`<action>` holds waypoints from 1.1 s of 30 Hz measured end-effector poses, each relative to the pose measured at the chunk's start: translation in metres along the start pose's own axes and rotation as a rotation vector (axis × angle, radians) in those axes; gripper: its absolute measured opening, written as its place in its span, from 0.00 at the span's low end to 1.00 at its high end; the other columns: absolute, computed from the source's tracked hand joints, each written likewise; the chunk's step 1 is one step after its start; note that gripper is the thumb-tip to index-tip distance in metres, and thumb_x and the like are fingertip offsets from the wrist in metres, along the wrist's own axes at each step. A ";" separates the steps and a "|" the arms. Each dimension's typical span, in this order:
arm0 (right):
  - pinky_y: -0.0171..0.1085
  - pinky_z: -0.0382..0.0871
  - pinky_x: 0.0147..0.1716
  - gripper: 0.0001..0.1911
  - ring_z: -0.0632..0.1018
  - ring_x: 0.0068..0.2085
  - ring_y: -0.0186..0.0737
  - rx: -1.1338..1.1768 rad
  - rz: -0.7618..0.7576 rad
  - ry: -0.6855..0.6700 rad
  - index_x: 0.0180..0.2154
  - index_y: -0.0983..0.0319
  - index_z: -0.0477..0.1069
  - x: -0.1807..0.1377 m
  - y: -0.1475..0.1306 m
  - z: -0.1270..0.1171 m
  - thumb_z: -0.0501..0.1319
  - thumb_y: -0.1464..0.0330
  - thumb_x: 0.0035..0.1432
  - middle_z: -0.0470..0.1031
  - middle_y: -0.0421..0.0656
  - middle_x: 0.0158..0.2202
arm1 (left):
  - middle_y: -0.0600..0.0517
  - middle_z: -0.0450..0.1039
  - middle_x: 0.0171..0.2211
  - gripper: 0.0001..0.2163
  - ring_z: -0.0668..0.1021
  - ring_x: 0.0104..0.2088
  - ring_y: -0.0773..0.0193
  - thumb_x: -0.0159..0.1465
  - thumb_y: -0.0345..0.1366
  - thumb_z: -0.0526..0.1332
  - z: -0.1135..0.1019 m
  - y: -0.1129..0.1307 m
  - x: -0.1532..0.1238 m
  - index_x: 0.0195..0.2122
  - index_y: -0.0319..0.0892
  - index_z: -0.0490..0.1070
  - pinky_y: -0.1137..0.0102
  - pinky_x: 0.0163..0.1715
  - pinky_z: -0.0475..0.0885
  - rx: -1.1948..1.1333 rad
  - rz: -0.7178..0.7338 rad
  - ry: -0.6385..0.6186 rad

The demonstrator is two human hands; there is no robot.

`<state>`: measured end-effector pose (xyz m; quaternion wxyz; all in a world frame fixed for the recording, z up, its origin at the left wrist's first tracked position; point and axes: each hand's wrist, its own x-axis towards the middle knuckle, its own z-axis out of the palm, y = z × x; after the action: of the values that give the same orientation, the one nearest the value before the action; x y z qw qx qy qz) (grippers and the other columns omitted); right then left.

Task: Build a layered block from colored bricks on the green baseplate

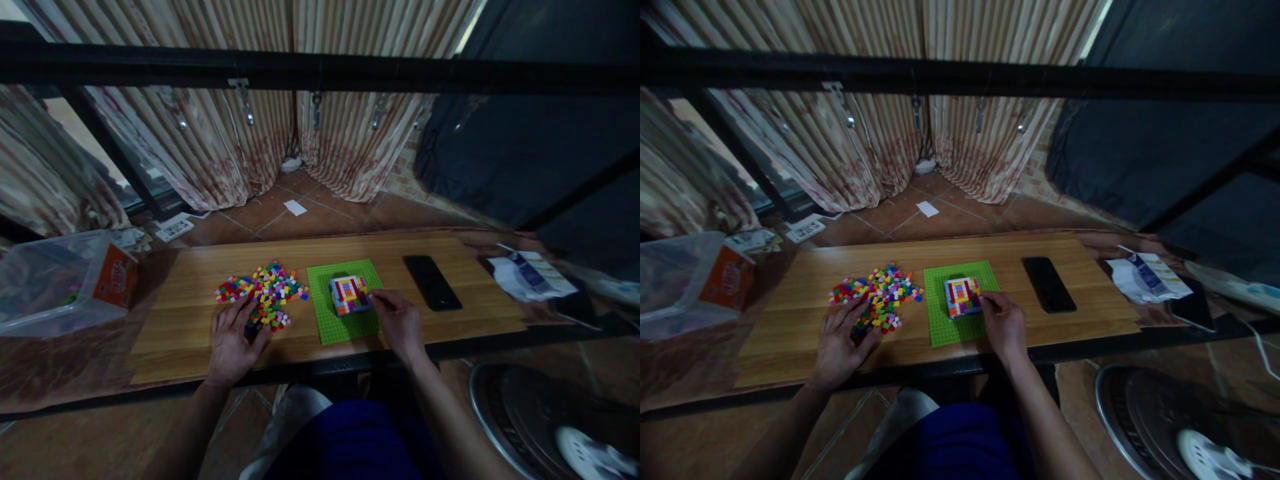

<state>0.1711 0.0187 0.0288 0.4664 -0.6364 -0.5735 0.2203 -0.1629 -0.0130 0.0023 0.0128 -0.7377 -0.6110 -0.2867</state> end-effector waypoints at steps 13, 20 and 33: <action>0.40 0.70 0.37 0.12 0.77 0.35 0.42 -0.285 -0.155 0.004 0.35 0.62 0.76 0.007 -0.004 0.016 0.55 0.65 0.59 0.78 0.47 0.35 | 0.44 0.66 0.57 0.24 0.69 0.55 0.49 0.59 0.45 0.61 0.000 0.000 0.001 0.56 0.45 0.64 0.52 0.55 0.63 -0.003 0.008 0.008; 0.40 0.70 0.38 0.12 0.77 0.37 0.42 -0.242 -0.094 0.065 0.34 0.61 0.77 0.007 -0.001 0.023 0.57 0.64 0.57 0.77 0.48 0.36 | 0.45 0.66 0.57 0.25 0.69 0.55 0.49 0.59 0.46 0.61 0.001 0.000 0.000 0.57 0.46 0.64 0.52 0.55 0.63 0.002 0.002 0.007; 0.38 0.70 0.31 0.18 0.77 0.30 0.39 0.421 0.365 0.079 0.33 0.64 0.74 0.020 0.008 0.033 0.68 0.63 0.39 0.78 0.44 0.30 | 0.45 0.65 0.57 0.23 0.70 0.54 0.48 0.60 0.46 0.61 -0.001 0.002 0.002 0.56 0.47 0.64 0.51 0.55 0.64 -0.018 0.011 0.008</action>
<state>0.1531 0.0497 0.0119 0.5629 -0.6264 -0.3724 0.3899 -0.1611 -0.0119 0.0051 0.0099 -0.7401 -0.6043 -0.2951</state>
